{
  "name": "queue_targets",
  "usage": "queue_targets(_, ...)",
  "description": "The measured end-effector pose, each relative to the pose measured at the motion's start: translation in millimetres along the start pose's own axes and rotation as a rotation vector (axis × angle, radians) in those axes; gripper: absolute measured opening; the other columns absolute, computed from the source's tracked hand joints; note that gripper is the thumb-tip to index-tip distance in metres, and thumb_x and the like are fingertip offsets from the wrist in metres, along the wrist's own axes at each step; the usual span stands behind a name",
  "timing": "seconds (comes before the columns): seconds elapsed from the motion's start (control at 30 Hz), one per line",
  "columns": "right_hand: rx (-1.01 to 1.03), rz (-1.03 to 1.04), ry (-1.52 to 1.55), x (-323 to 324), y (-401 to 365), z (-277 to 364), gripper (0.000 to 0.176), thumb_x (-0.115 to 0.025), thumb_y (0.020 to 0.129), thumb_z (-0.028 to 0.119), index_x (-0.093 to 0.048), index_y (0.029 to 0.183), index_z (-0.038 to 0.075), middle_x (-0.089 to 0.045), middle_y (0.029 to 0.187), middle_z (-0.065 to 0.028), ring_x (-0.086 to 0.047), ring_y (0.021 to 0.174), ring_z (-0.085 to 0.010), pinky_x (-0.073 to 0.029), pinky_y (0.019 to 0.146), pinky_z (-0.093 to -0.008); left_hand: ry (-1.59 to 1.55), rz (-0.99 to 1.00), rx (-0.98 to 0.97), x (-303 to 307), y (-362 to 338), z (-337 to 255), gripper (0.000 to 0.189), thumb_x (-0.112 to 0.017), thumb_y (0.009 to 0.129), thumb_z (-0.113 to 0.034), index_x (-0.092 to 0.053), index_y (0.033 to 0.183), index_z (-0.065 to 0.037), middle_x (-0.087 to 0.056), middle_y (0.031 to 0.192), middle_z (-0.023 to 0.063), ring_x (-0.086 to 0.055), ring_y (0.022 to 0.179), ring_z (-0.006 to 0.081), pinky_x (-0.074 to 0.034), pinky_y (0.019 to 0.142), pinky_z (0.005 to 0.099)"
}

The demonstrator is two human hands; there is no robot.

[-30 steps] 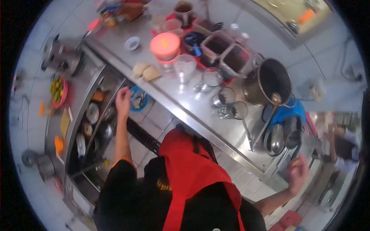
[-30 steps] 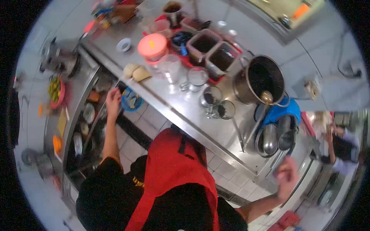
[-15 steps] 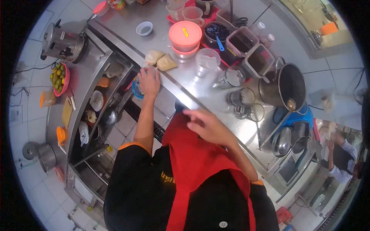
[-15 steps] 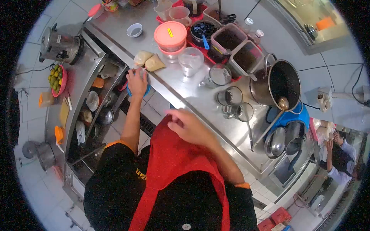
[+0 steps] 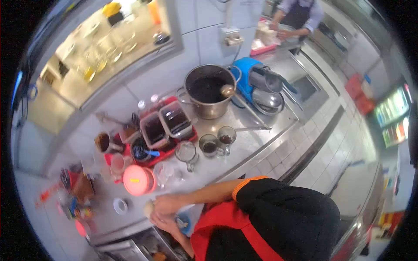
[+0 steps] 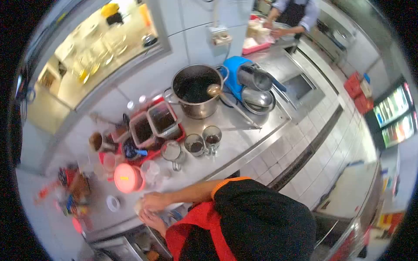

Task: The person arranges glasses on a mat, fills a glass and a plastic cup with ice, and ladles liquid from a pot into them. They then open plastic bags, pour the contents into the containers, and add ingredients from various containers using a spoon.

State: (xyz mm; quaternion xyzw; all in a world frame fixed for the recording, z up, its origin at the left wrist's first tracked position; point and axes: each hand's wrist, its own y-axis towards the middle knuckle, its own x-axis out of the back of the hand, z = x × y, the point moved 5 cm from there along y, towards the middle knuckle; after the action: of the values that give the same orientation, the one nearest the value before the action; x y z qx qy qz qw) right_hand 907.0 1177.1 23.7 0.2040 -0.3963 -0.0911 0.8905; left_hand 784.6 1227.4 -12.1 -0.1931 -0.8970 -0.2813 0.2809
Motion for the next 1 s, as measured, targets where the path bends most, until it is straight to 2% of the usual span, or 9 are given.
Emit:
queue_targets(0.1, -0.071, -0.486, 0.317, 27.0, -15.8, 6.4, 0.014, -0.058, 0.081, 0.015, -0.06, 0.086, 0.003, -0.064, 0.081, -0.0157, -0.062, 0.08, -0.0326, -0.051, 0.067, -0.0417, -0.157, 0.02, -0.035, 14.4, 4.4, -48.9, 0.038, -0.043, 0.1, -0.026, -0.055, 0.113, 0.008, -0.053, 0.107, 0.0243, -0.049, 0.103, 0.0386, -0.038, 0.095, 0.0467)
queue_targets(0.23, -0.283, -0.548, 0.551, 59.2, -24.8, 38.0, 0.008, -0.054, 0.088, 0.011, -0.056, 0.088, 0.003, -0.064, 0.079, -0.0141, -0.063, 0.073, -0.0289, -0.05, 0.066, -0.038, -0.222, 0.197, -0.078, 36.9, 10.6, -101.9, 0.039, -0.04, 0.1, -0.025, -0.054, 0.11, 0.01, -0.049, 0.113, 0.0229, -0.048, 0.105, 0.0363, -0.038, 0.094, 0.0466)
queue_targets(0.37, -0.399, -0.594, 1.291, 99.0, -40.8, 50.1, 0.006, -0.057, 0.091, 0.011, -0.053, 0.094, 0.008, -0.058, 0.077, -0.0012, -0.057, 0.074, -0.0111, -0.047, 0.063, -0.0262, -0.291, 0.335, -0.141, 47.6, 9.2, -143.3, 0.036, -0.041, 0.098, -0.025, -0.055, 0.103, 0.007, -0.046, 0.114, 0.0216, -0.048, 0.105, 0.0354, -0.038, 0.094, 0.0451)
queue_targets(0.5, -0.698, -0.693, 1.326, 143.0, -68.7, 56.9, 0.012, -0.055, 0.087, -0.001, -0.05, 0.091, 0.01, -0.052, 0.075, -0.0002, -0.052, 0.065, -0.0099, -0.044, 0.054, -0.0255, -0.667, 0.417, -0.26, 37.9, 14.9, -206.3, 0.022, -0.046, 0.092, -0.015, -0.053, 0.09, 0.005, -0.047, 0.108, 0.0197, -0.054, 0.103, 0.0317, -0.043, 0.092, 0.0429)
queue_targets(0.6, -0.606, -0.808, 1.622, 158.3, -71.5, 64.2, 0.008, -0.046, 0.095, 0.004, -0.046, 0.089, 0.009, -0.043, 0.066, 0.0016, -0.044, 0.055, -0.0089, -0.039, 0.046, -0.0255, -0.433, 0.401, -0.271, 41.4, 8.9, -228.1, 0.016, -0.047, 0.089, -0.01, -0.05, 0.086, 0.005, -0.048, 0.103, 0.0165, -0.057, 0.1, 0.0308, -0.048, 0.089, 0.0427)
queue_targets(0.67, -0.669, -0.904, 1.291, 172.9, -80.2, 60.6, 0.011, -0.049, 0.098, 0.012, -0.044, 0.088, 0.01, -0.041, 0.065, 0.0017, -0.038, 0.052, -0.0078, -0.035, 0.044, -0.0246, -0.583, 0.378, -0.219, 43.2, 8.1, -224.0, 0.013, -0.047, 0.088, -0.008, -0.05, 0.085, 0.005, -0.047, 0.101, 0.0157, -0.058, 0.099, 0.0311, -0.049, 0.088, 0.0435)
queue_targets(0.8, -0.299, -1.212, 1.279, 275.0, -102.7, 12.3, 0.01, -0.052, 0.098, 0.015, -0.048, 0.091, 0.009, -0.046, 0.066, 0.0002, -0.046, 0.053, -0.0087, -0.039, 0.044, -0.0276, -0.825, 0.266, -0.1, 66.4, 7.0, -205.8, 0.02, -0.048, 0.089, -0.016, -0.047, 0.087, 0.004, -0.046, 0.101, 0.0161, -0.06, 0.095, 0.0322, -0.052, 0.086, 0.048)
queue_targets(0.97, -0.671, -0.227, 0.683, 189.3, -63.7, 43.2, 0.014, -0.054, 0.095, 0.013, -0.062, 0.096, 0.002, -0.058, 0.072, -0.0036, -0.056, 0.062, -0.0101, -0.048, 0.06, -0.0268, -0.843, -0.016, 0.101, 132.2, 11.8, -197.6, 0.036, -0.058, 0.088, -0.03, -0.039, 0.102, -0.002, -0.047, 0.104, 0.0173, -0.061, 0.091, 0.0339, -0.053, 0.088, 0.0481)
queue_targets(1.0, -0.547, -0.234, 0.483, 151.4, -59.0, 37.0, 0.013, -0.054, 0.092, 0.01, -0.062, 0.095, 0.0, -0.058, 0.07, -0.0047, -0.056, 0.064, -0.0097, -0.047, 0.06, -0.0283, -0.849, -0.086, 0.113, 148.3, 7.7, -195.9, 0.037, -0.059, 0.088, -0.028, -0.038, 0.105, -0.002, -0.048, 0.104, 0.0172, -0.06, 0.095, 0.033, -0.053, 0.089, 0.0476)
